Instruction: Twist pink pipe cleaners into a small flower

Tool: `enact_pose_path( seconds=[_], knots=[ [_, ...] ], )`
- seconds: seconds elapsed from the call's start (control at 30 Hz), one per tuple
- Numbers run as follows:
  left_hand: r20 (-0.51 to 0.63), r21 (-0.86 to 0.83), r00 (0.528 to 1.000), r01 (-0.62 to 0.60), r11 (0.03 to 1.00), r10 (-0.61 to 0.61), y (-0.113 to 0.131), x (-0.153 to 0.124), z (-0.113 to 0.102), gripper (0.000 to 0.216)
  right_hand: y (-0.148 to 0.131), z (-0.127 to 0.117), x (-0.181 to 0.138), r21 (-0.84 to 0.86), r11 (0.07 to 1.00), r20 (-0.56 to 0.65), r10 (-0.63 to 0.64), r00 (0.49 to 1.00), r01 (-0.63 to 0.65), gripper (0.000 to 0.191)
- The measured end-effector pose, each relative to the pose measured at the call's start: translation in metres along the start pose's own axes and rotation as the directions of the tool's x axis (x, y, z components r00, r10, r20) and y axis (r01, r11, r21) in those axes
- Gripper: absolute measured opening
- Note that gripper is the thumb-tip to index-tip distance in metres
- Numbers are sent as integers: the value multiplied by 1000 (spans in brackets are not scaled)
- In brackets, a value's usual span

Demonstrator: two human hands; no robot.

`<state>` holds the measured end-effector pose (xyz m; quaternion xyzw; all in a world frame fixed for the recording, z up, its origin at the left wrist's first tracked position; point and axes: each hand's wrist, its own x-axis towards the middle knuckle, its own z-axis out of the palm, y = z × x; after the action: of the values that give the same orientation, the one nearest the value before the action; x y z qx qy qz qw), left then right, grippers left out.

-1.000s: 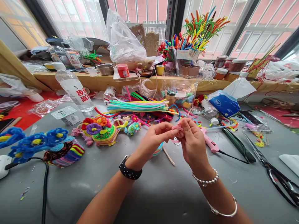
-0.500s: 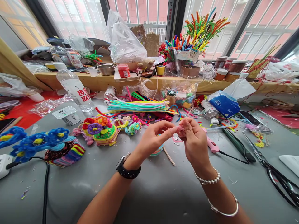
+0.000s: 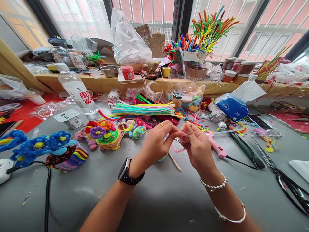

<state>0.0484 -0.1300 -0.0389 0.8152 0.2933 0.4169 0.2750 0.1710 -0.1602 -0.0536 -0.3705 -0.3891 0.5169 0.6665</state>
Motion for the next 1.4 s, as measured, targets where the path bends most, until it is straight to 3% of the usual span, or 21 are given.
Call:
enact_pose_path(
  seconds=[0.07, 0.37, 0.6, 0.67, 0.77, 0.9, 1.0, 1.13, 1.27, 1.33, 1.4],
  knots=[
    [8, 60, 999, -51, 997, 50, -2, 0, -1, 16, -1, 1, 0, 30, 999, 9, 31, 999, -31, 28],
    [95, -136, 995, -14, 991, 27, -5, 3, -6, 19, -5, 4, -1, 132, 971, 128, 183, 975, -199, 32],
    [-51, -181, 998, 25, 983, -35, -6, 1, 8, 26, -9, 2, 1, 155, 980, -26, 126, 992, -120, 30],
    [-47, -184, 998, 42, 982, -52, -4, -1, 13, 29, -9, 0, 1, 144, 984, -58, 111, 992, -102, 28],
    [-40, -169, 996, 74, 983, -82, -1, -3, 21, 25, -6, -1, 1, 46, 997, -99, 58, 993, -54, 28],
    [-81, -241, 980, 157, 958, -181, 0, -6, 28, 21, -2, -1, -3, -206, 972, -128, -139, 982, 111, 24],
    [-73, -364, 968, 200, 910, -242, 1, -7, 29, 23, -2, -1, -5, -444, 866, -124, -315, 941, 231, 20],
    [-78, -451, 956, 220, 865, -283, 3, -7, 27, 23, -7, -5, -6, -589, 745, -29, -405, 914, 312, 17],
    [-86, -452, 956, 213, 867, -280, 3, -6, 21, 19, -15, -10, -5, -756, 521, 79, -529, 845, 396, 16],
    [-102, -430, 953, 216, 877, -285, 2, -4, 18, 19, -18, -13, -4, -785, 477, 104, -528, 843, 395, 16],
    [-121, -412, 946, 227, 882, -300, 1, -3, 15, 19, -20, -14, -3, -748, 568, 87, -428, 899, 343, 20]
  ],
)
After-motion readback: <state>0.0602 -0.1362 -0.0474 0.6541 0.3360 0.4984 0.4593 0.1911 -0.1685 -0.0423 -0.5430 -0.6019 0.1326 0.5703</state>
